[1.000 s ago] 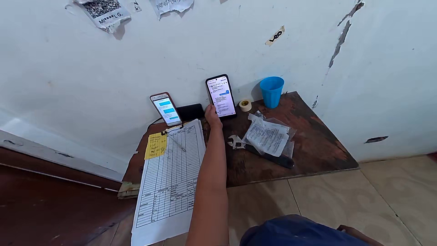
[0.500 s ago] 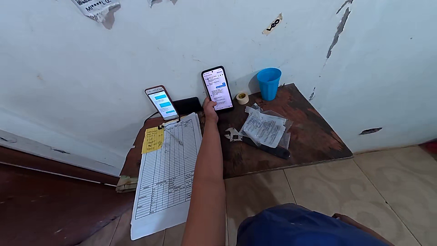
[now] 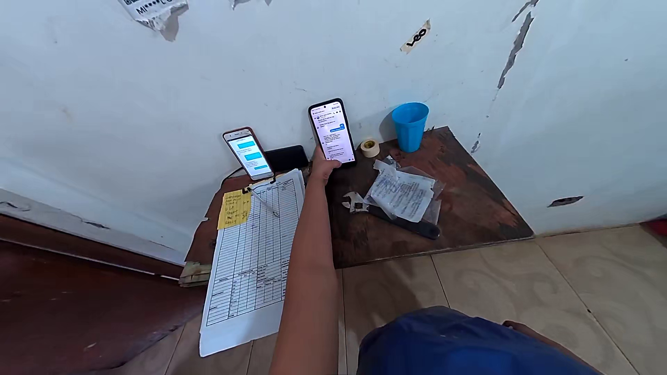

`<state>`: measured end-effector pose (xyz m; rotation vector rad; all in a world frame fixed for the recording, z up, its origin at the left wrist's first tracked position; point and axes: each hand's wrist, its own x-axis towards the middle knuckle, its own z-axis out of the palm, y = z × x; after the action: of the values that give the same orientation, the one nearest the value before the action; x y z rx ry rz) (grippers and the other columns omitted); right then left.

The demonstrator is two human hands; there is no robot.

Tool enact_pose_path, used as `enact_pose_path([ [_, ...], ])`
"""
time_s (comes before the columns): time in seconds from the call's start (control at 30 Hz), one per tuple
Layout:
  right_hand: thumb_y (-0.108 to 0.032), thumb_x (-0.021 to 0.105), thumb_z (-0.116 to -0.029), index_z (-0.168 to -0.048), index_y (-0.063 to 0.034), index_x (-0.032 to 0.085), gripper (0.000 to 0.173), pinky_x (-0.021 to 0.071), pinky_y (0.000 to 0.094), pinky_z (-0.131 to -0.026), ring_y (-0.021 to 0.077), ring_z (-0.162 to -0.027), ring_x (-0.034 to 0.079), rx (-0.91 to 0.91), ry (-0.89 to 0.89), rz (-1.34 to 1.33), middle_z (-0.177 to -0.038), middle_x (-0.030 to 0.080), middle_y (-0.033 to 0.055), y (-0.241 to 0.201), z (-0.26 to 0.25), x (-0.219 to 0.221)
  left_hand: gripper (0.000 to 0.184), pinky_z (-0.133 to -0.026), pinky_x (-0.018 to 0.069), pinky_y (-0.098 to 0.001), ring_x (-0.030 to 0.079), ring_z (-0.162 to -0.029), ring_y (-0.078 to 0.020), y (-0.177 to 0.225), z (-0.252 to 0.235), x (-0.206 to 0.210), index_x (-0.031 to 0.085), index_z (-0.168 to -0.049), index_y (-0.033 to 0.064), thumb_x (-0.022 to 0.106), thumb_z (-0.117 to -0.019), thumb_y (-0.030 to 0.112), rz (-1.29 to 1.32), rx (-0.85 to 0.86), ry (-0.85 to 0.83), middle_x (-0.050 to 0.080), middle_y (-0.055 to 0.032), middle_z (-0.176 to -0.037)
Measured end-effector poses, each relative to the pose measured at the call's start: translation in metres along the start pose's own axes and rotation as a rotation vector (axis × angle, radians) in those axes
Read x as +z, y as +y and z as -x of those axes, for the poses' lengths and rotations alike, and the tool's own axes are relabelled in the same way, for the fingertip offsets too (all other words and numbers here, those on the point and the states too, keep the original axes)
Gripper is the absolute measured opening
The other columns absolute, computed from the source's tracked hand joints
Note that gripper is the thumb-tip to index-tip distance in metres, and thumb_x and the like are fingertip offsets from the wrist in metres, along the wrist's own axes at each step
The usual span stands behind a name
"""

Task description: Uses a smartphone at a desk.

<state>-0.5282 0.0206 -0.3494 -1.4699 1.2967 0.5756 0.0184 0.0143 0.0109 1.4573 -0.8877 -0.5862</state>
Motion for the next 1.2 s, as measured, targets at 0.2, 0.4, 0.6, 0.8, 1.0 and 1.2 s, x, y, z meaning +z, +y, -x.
enact_pose_path([
  [0.2, -0.021, 0.070, -0.0994, -0.138, 0.0031, 0.059, 0.047, 0.0407, 0.0519, -0.114, 0.0391, -0.132, 0.057, 0.026, -0.046, 0.046, -0.136, 0.062, 0.0279, 0.002, -0.003, 0.002, 0.077, -0.096, 0.0509, -0.0319, 0.060, -0.112, -0.0185, -0.002, -0.001, -0.002, 0.034, -0.146, -0.0063, 0.055, -0.0747, -0.029, 0.049, -0.006, 0.013, 0.056, -0.0234, -0.134],
  [0.4, -0.022, 0.070, -0.0988, -0.138, 0.0022, 0.059, 0.047, 0.0416, 0.0522, -0.113, 0.0380, -0.132, 0.057, 0.045, -0.052, 0.031, -0.136, 0.062, 0.0273, 0.004, -0.001, 0.003, 0.063, -0.088, 0.0516, -0.0258, 0.061, -0.100, -0.0111, -0.003, 0.000, -0.001, 0.042, -0.135, -0.0073, 0.053, -0.0763, -0.025, 0.075, 0.021, 0.027, 0.060, -0.0168, -0.120],
  [0.6, -0.021, 0.071, -0.0986, -0.137, 0.0016, 0.060, 0.046, 0.0418, 0.0525, -0.113, 0.0392, -0.131, 0.057, 0.040, -0.041, 0.068, -0.135, 0.062, 0.0276, 0.004, -0.005, 0.002, 0.048, -0.085, 0.0511, -0.0249, 0.061, -0.094, -0.0084, -0.003, 0.001, 0.001, 0.047, -0.129, -0.0071, 0.051, -0.0821, -0.017, 0.118, 0.046, 0.056, 0.062, -0.0134, -0.111],
  [0.8, -0.021, 0.072, -0.0978, -0.137, 0.0023, 0.060, 0.047, 0.0418, 0.0522, -0.113, 0.0391, -0.131, 0.058, 0.040, -0.046, 0.061, -0.135, 0.062, 0.0280, 0.001, 0.001, 0.000, 0.046, -0.084, 0.0513, -0.0242, 0.061, -0.092, -0.0072, -0.006, 0.000, 0.001, 0.048, -0.127, -0.0069, 0.052, -0.0821, -0.017, 0.114, 0.060, 0.048, 0.063, -0.0118, -0.109],
  [1.0, -0.024, 0.071, -0.0983, -0.137, 0.0043, 0.059, 0.050, 0.0412, 0.0545, -0.113, 0.0418, -0.131, 0.057, -0.004, -0.048, 0.121, -0.135, 0.062, 0.0295, 0.012, -0.007, 0.001, 0.050, -0.089, 0.0516, -0.0262, 0.062, -0.099, -0.0100, -0.006, -0.002, 0.002, 0.046, -0.133, -0.0085, 0.056, -0.0846, -0.016, 0.090, 0.060, 0.059, 0.063, -0.0163, -0.117],
  [1.2, -0.026, 0.073, -0.0968, -0.135, 0.0041, 0.061, 0.050, 0.0421, 0.0539, -0.112, 0.0393, -0.130, 0.058, 0.030, -0.041, 0.114, -0.133, 0.063, 0.0279, 0.003, 0.000, -0.001, 0.050, -0.090, 0.0528, -0.0244, 0.064, -0.098, -0.0091, -0.003, 0.002, 0.008, 0.046, -0.132, -0.0116, 0.062, -0.0845, -0.017, 0.075, 0.111, 0.098, 0.064, -0.0179, -0.116],
])
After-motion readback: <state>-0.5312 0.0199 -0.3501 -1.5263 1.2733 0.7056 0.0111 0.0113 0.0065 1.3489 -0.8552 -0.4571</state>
